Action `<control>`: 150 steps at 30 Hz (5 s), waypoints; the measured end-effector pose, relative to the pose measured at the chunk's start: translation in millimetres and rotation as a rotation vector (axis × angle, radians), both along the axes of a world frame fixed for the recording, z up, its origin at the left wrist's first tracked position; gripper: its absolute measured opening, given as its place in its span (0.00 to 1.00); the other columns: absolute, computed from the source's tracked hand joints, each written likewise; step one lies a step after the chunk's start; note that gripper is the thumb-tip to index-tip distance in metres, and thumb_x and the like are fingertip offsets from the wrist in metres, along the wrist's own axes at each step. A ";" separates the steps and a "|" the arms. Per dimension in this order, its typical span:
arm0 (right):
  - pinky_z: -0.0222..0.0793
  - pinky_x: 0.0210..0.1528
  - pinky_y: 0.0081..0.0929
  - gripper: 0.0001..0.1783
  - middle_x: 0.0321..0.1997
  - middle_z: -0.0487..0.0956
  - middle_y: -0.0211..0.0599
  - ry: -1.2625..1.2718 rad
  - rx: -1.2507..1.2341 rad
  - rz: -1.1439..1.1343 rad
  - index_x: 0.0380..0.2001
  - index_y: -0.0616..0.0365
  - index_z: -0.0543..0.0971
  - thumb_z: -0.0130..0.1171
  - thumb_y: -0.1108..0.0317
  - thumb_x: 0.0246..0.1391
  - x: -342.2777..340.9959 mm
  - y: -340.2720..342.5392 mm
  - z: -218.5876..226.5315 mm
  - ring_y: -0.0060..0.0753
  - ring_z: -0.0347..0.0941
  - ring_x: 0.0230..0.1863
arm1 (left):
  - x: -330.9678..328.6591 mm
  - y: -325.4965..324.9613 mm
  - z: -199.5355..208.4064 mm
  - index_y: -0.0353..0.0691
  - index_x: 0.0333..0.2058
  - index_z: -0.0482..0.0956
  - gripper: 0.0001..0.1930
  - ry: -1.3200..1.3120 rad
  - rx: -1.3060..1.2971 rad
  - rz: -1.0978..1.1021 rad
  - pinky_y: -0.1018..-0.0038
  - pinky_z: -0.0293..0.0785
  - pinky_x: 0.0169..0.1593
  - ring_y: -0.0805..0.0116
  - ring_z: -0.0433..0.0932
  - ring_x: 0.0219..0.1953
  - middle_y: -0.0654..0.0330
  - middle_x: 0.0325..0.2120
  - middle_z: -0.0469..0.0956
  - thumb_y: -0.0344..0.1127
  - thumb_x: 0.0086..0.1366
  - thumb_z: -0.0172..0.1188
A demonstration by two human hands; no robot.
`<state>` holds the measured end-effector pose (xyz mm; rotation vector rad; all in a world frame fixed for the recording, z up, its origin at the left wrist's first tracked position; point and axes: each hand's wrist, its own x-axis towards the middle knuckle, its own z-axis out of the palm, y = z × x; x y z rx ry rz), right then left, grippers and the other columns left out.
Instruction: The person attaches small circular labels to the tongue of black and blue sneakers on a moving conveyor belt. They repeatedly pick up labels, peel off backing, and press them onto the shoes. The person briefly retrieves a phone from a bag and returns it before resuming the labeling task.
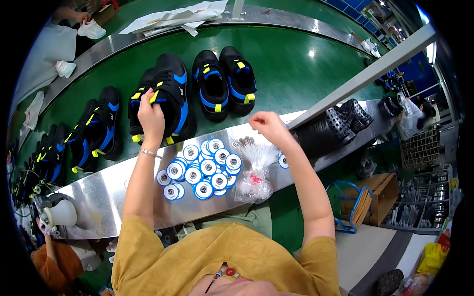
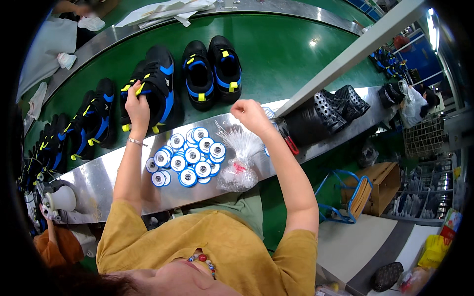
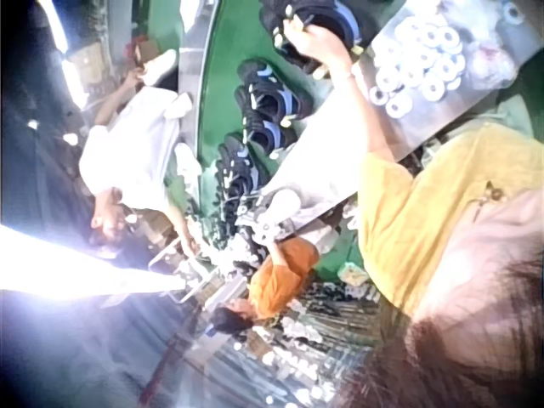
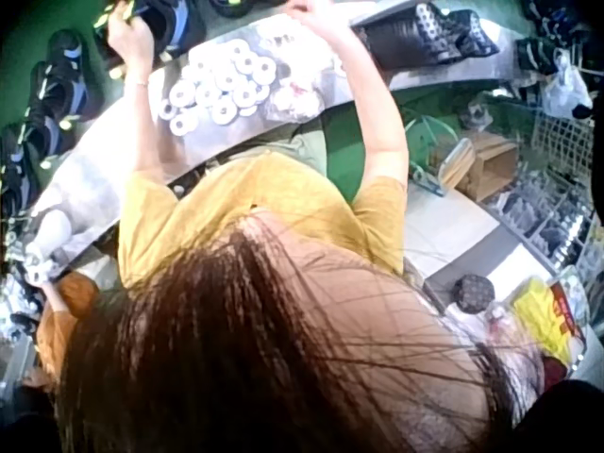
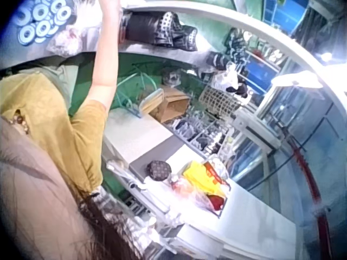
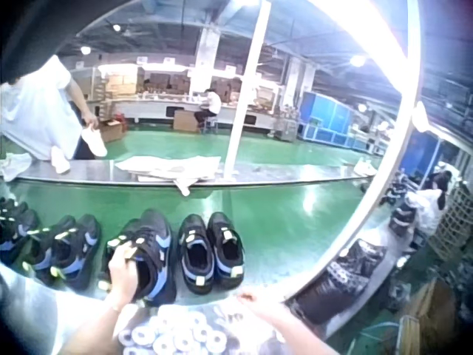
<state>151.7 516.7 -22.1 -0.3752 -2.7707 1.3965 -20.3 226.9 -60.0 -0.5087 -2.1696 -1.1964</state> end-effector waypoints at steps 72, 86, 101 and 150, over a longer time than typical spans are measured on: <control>0.68 0.28 0.38 0.06 0.22 0.76 0.44 0.360 0.272 -0.048 0.34 0.61 0.75 0.55 0.71 0.54 21.3 -75.2 -16.8 0.47 0.74 0.25 | 128.2 79.6 2.8 0.31 0.29 0.80 0.05 -0.557 0.085 -0.614 0.78 0.67 0.28 0.72 0.71 0.23 0.60 0.23 0.72 0.27 0.56 0.64; 0.68 0.28 0.36 0.06 0.24 0.77 0.45 0.176 -0.041 0.179 0.32 0.61 0.73 0.55 0.68 0.56 9.6 -68.5 -12.5 0.47 0.75 0.27 | 105.6 64.2 -1.4 0.37 0.27 0.80 0.09 -1.171 0.472 -0.751 0.82 0.68 0.30 0.79 0.69 0.23 0.66 0.19 0.73 0.35 0.64 0.58; 0.69 0.28 0.43 0.04 0.25 0.76 0.42 0.457 0.488 -0.027 0.27 0.56 0.74 0.55 0.69 0.53 -41.1 -58.1 -44.5 0.51 0.74 0.27 | 65.1 76.2 -14.1 0.32 0.38 0.75 0.08 -1.036 0.528 -0.419 0.79 0.77 0.40 0.73 0.78 0.34 0.57 0.33 0.77 0.31 0.66 0.55; 0.60 0.28 0.16 0.05 0.26 0.72 0.25 0.285 -0.691 0.052 0.26 0.60 0.77 0.62 0.72 0.48 -89.1 -67.1 -47.8 0.14 0.63 0.26 | 53.2 61.4 -18.3 0.37 0.41 0.81 0.10 -0.390 0.105 -0.403 0.82 0.67 0.35 0.76 0.72 0.33 0.62 0.30 0.75 0.24 0.61 0.56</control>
